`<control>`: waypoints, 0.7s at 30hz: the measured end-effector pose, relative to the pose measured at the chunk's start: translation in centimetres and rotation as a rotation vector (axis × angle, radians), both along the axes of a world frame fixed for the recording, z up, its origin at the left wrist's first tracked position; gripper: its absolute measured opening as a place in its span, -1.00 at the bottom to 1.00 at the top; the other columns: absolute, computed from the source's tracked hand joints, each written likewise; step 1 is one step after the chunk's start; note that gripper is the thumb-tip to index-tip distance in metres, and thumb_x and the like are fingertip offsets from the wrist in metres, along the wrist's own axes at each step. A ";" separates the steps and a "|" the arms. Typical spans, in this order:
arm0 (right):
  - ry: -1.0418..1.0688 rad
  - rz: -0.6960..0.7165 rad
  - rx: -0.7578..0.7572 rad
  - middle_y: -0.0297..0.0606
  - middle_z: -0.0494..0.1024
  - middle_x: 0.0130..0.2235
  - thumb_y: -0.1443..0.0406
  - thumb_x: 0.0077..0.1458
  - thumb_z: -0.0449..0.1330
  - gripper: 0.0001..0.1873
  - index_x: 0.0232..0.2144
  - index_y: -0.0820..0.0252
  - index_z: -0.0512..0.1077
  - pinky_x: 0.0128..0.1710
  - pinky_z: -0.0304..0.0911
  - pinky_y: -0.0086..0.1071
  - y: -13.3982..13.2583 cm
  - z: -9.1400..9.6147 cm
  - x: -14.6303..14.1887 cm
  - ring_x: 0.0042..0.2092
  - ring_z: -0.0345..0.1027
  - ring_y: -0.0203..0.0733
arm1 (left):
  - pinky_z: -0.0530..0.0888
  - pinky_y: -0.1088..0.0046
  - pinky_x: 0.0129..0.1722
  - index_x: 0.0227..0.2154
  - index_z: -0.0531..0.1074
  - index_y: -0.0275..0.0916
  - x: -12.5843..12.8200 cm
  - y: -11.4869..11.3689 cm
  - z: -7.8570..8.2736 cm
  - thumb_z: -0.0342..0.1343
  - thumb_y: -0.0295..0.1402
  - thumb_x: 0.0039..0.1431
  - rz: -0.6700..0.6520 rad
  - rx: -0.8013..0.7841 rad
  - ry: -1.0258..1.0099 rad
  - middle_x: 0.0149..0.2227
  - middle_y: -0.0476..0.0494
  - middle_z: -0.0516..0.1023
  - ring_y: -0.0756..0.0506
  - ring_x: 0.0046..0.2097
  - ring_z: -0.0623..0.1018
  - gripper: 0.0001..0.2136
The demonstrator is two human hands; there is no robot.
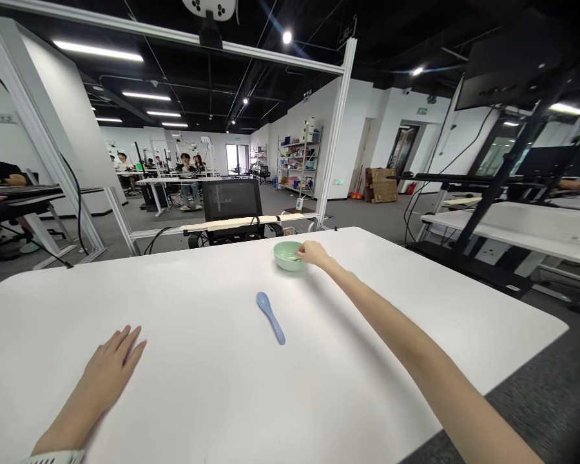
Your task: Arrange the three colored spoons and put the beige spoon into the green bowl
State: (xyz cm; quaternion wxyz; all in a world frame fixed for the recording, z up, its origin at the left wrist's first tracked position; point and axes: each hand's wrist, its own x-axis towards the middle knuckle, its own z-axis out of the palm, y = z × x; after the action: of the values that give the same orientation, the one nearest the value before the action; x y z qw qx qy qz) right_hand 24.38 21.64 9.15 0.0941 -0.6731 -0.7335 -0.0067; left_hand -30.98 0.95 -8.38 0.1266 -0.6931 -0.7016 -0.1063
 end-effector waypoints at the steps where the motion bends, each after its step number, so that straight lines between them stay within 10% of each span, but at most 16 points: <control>1: -0.008 -0.006 -0.011 -0.01 0.72 -0.09 0.26 0.33 0.14 -0.67 -0.14 0.24 0.70 -0.07 0.29 -0.39 0.3 -0.1 -0.4 -0.04 0.58 -0.02 | 0.39 0.01 0.30 0.22 0.48 -0.27 0.0 0.0 -0.1 -0.25 -0.17 0.30 0.003 -0.005 -0.002 0.35 -0.33 0.44 -0.34 0.41 0.36 -0.40; 13: 0.009 -0.030 -0.007 0.06 0.69 -0.04 0.26 0.32 0.20 -0.73 -0.09 0.29 0.64 -0.01 0.29 -0.33 1.8 -0.3 -1.5 0.03 0.54 0.03 | 0.35 -0.02 0.34 0.31 0.37 -0.34 2.0 -0.7 1.5 -0.27 -0.06 0.31 0.089 -0.022 -0.101 0.38 -0.37 0.38 -0.34 0.41 0.35 -0.33; 21: 0.223 -0.112 0.355 0.21 0.51 0.06 0.25 0.46 -0.10 -0.57 0.12 0.40 0.42 -0.04 0.29 -0.26 -3.2 -0.6 6.7 -0.05 0.50 0.04 | 0.33 -0.05 0.34 0.31 0.36 -0.39 2.4 -0.8 2.1 -0.30 -0.02 0.29 0.079 -0.034 -0.141 0.39 -0.42 0.37 -0.39 0.42 0.32 -0.28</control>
State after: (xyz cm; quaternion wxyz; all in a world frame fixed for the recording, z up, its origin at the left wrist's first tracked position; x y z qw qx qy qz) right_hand 31.10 18.45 8.58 0.2911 -0.6822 -0.6674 -0.0663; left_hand -28.59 0.11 -6.32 0.0691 -0.6576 -0.7374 -0.1378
